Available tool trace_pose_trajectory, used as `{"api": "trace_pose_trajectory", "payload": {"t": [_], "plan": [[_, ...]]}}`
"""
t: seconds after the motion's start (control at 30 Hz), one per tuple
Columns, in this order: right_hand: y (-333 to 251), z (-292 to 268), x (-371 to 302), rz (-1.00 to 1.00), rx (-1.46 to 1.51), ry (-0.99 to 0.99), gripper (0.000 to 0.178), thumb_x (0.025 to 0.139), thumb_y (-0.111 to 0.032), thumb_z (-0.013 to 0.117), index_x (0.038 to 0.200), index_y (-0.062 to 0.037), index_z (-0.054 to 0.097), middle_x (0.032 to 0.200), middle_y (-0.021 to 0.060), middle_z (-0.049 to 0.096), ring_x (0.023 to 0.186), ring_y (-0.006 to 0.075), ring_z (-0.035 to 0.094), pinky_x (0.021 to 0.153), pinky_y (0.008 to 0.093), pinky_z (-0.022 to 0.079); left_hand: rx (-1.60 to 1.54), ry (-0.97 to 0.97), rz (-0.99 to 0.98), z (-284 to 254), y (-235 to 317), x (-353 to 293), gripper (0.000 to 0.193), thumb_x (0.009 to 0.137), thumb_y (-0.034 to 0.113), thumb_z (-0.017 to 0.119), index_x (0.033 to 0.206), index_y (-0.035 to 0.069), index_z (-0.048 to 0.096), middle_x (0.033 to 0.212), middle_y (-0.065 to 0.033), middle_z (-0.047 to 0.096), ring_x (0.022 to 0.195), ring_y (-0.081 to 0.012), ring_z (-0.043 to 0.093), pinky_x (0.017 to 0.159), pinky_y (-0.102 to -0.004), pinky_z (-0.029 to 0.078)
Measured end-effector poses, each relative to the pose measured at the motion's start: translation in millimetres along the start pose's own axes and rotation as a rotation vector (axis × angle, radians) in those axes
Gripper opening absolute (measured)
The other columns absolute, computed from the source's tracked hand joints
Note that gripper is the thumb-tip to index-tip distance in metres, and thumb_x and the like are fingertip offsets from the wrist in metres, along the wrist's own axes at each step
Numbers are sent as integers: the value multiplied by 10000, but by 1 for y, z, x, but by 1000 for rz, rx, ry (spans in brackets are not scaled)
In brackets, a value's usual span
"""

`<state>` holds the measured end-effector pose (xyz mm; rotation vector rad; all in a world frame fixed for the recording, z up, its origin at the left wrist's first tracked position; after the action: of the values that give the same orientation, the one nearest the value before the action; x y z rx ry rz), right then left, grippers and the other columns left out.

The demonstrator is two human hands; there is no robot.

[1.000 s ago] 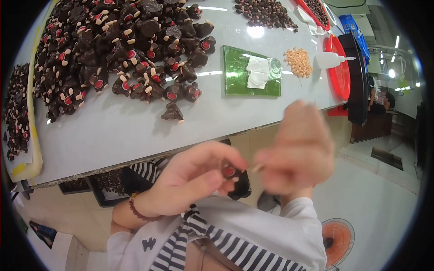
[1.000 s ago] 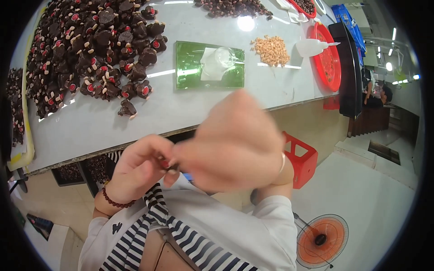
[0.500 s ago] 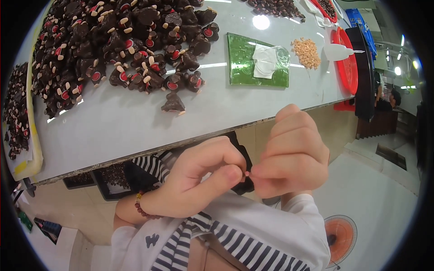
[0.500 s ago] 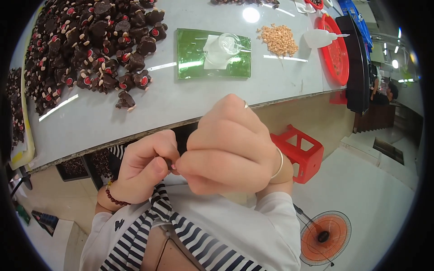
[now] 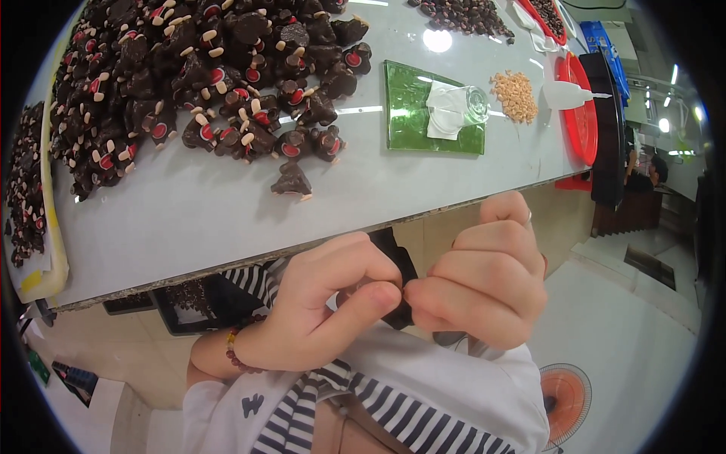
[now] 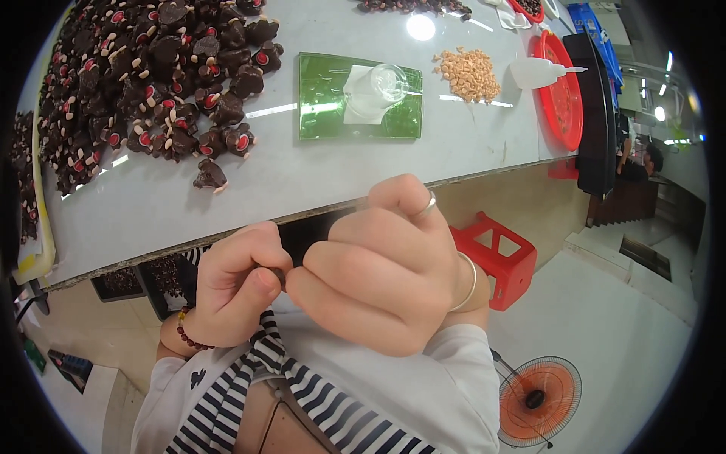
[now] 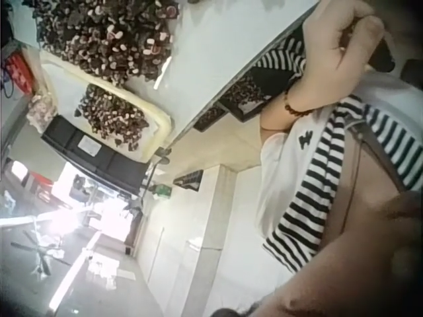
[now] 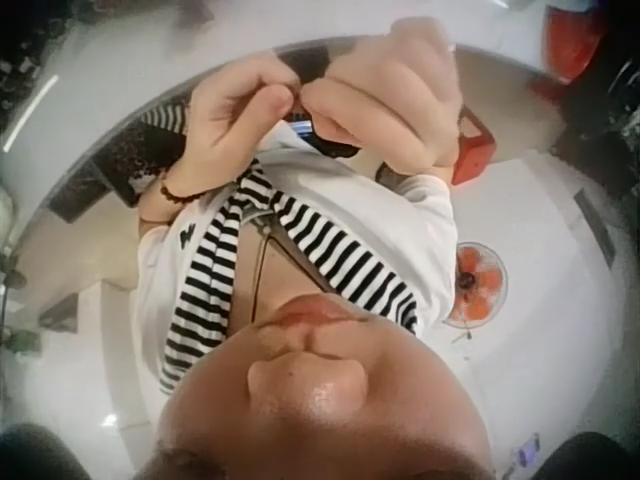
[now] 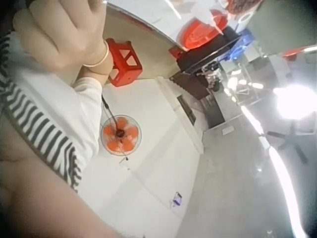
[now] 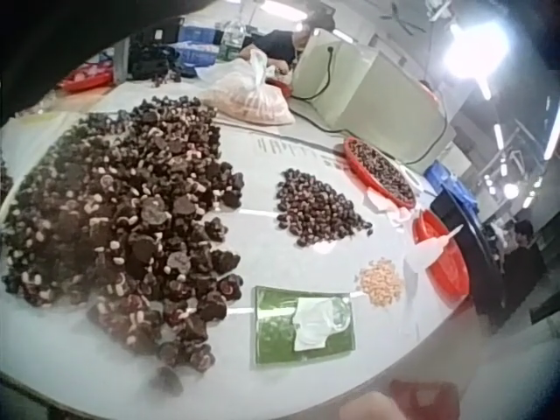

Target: The person assembles small plastic or rubber ornaments by hand, inserting pins or stems into them.

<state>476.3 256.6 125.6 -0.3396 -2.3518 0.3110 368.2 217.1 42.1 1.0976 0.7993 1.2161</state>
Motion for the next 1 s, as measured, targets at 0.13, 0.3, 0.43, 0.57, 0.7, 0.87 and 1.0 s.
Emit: {"api": "trace_pose_trajectory", "payload": {"t": [0.13,0.3,0.43,0.57,0.7,0.87,1.0], "plan": [[-4,3,5,-17,-92,-36,250,468,-125,630,699,-39,586,717,16,528,582,145,475,524,280,295,-53,28,-35,-1,-1,0,120,875,115,547,831,5,567,726,-34,491,596,-90,443,525,-211,344],[7,9,0,-5,-13,-25,248,471,-123,632,695,-32,576,706,21,510,575,147,482,523,279,301,-94,49,-55,-2,-6,-1,129,881,114,537,831,-2,566,743,-35,511,603,-80,452,537,-206,353],[7,7,-3,21,17,-24,250,475,-121,637,701,-33,576,706,21,507,573,146,483,519,280,302,-124,27,-79,-1,-6,-1,139,887,122,528,839,-3,566,746,-36,517,614,-79,465,548,-207,362],[9,6,-6,22,32,-35,245,504,-141,661,709,-34,581,704,21,508,572,161,482,516,284,305,-162,-27,-92,1,-8,-1,153,900,131,513,883,-12,566,803,-41,544,660,-71,496,593,-200,393],[35,-18,-5,131,-46,116,134,628,-17,640,716,-34,540,700,28,517,577,202,467,526,299,343,-326,-33,-128,6,2,0,185,916,125,488,986,-28,566,907,-49,569,728,-64,519,651,-201,424],[103,-32,-32,504,59,302,90,746,65,568,803,9,525,780,50,505,686,130,445,617,227,366,-472,56,-248,3,-1,0,320,886,243,566,1053,-31,553,961,-82,587,761,-76,571,603,-174,450],[118,-24,-41,629,199,308,67,786,49,556,838,23,522,818,25,504,721,87,432,649,212,367,-547,70,-245,3,-3,-2,301,860,205,607,1039,-31,555,977,-93,593,745,-81,574,589,-184,460]]}}
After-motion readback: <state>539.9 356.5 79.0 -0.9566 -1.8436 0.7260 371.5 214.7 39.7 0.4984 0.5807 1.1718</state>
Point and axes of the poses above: each hand's wrist, its own x-axis towards the middle knuckle, its own z-axis out of the palm, y = z × x, the point moved 6 cm from there along x, towards the middle knuckle
